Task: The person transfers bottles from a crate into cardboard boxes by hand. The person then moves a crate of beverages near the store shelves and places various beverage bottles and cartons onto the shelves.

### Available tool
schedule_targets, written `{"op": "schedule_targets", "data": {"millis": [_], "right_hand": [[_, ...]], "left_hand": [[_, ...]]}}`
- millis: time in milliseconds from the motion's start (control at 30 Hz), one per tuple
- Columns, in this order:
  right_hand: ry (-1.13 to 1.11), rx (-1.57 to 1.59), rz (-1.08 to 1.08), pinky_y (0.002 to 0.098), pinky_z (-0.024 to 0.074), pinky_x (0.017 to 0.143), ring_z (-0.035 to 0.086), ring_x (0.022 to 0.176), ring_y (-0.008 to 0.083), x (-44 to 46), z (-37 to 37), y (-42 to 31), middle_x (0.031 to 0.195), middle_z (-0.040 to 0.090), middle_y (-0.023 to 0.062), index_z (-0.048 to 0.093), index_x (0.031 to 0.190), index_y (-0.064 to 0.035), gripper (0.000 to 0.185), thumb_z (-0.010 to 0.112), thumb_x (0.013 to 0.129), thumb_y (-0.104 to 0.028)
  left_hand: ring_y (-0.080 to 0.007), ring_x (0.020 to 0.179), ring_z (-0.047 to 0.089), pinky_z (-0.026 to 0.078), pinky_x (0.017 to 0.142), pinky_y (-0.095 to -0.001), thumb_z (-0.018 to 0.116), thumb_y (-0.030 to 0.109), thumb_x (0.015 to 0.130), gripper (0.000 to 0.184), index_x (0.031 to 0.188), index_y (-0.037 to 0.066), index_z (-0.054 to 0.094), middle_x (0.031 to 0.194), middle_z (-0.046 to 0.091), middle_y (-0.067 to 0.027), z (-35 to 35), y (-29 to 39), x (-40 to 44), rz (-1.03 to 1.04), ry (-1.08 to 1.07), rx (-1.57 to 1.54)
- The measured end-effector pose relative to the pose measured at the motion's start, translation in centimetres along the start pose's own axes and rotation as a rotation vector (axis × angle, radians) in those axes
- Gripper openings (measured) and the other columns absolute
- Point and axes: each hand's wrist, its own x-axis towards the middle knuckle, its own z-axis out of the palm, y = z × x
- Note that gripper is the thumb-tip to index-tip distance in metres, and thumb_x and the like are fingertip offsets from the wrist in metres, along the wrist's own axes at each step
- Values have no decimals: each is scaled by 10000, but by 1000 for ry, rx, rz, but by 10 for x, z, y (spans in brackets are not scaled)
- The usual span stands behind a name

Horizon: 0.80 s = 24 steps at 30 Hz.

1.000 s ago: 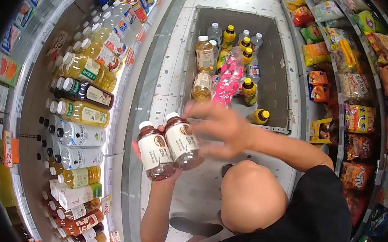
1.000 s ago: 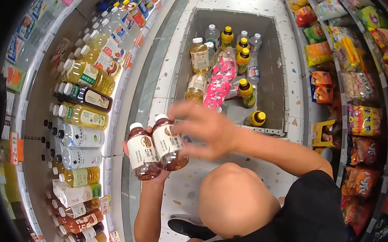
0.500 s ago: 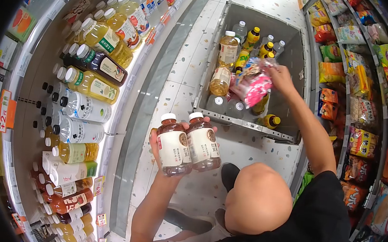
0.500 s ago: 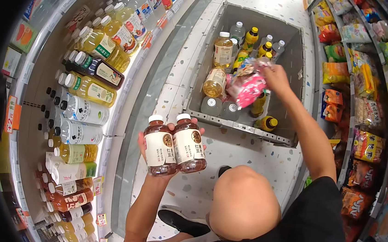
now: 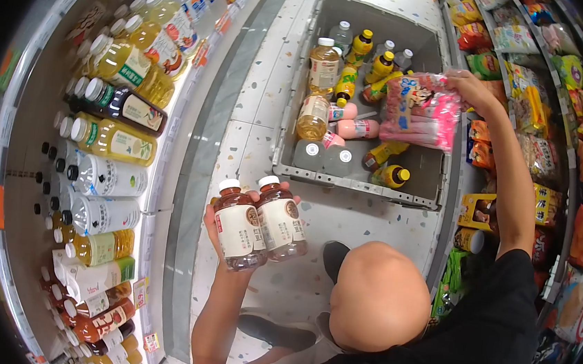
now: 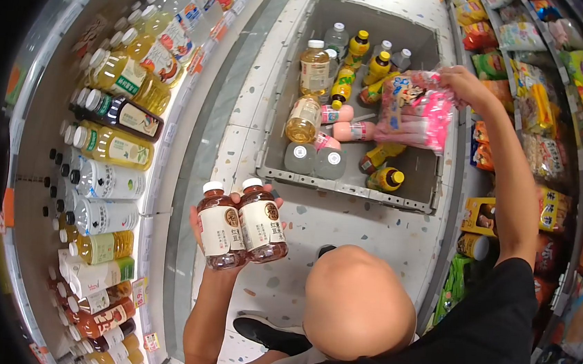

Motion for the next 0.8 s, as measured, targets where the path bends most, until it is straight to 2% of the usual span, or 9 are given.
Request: {"op": "schedule_targets", "data": {"millis": [33,133,200,267,300,333,400,600,800], "right_hand": [[-29,-43,77,323,391,369,507,405,127,1,8,5,639,576,2,711,980,-67,148,609,930,-161],[-75,-236,10,356,492,398,706,506,227,-17,32,6,754,722,88,737,1012,-38,218,609,917,-186],[-40,-359,58,423,590,512,797,678,334,-16,43,5,844,787,155,763,1028,-31,226,660,898,-183],[258,-1109,-304,502,631,677,774,757,411,-23,61,-1,833,777,178,761,1065,7,277,727,845,-158],[118,-1216,-118,521,609,887,741,958,456,-33,65,-20,940,775,212,769,1086,-13,289,745,834,-153],[130,-1211,-106,521,609,887,741,958,456,-41,71,-27,940,775,212,769,1086,-13,289,745,834,-153],[291,-921,-656,542,602,925,763,973,427,-53,80,-32,985,797,218,790,1011,-18,236,680,899,-194],[185,-554,-602,550,590,932,750,1000,431,28,129,-71,982,789,209,802,1112,-62,288,605,925,-157],[121,-634,-548,523,599,986,748,1146,408,199,198,-50,1220,785,188,731,1373,-155,478,648,905,-105]], "left_hand": [[-589,1417,499,507,1046,-752,443,855,963,888,1306,77,700,1571,484,-333,-2,0,2,-5,11,3],[-590,1432,487,494,1044,-776,482,850,953,875,1300,77,700,1588,464,-329,-3,-1,9,-20,-11,-1],[-589,1444,476,480,1056,-785,493,857,947,872,1301,86,700,1601,452,-325,-1,1,11,-32,-18,21],[-589,1457,464,466,1069,-794,504,863,941,869,1302,96,700,1614,439,-321,3,3,12,-47,-27,40],[-587,1470,452,452,1087,-798,503,875,934,871,1305,111,700,1623,432,-318,5,3,13,-42,-48,44],[-585,1483,440,437,1104,-802,503,887,928,874,1308,126,700,1631,425,-315,6,4,14,-39,-71,47],[-581,1501,421,418,1129,-810,537,899,907,860,1299,151,700,1650,403,-311,1,5,16,-72,-101,41],[-572,1551,357,413,1144,-817,644,898,854,843,1279,170,681,1683,378,-271,4,4,17,-60,-48,40],[-583,1562,333,404,1152,-821,656,899,847,840,1250,162,681,1672,384,-277,13,-2,18,-33,2,90]]}}
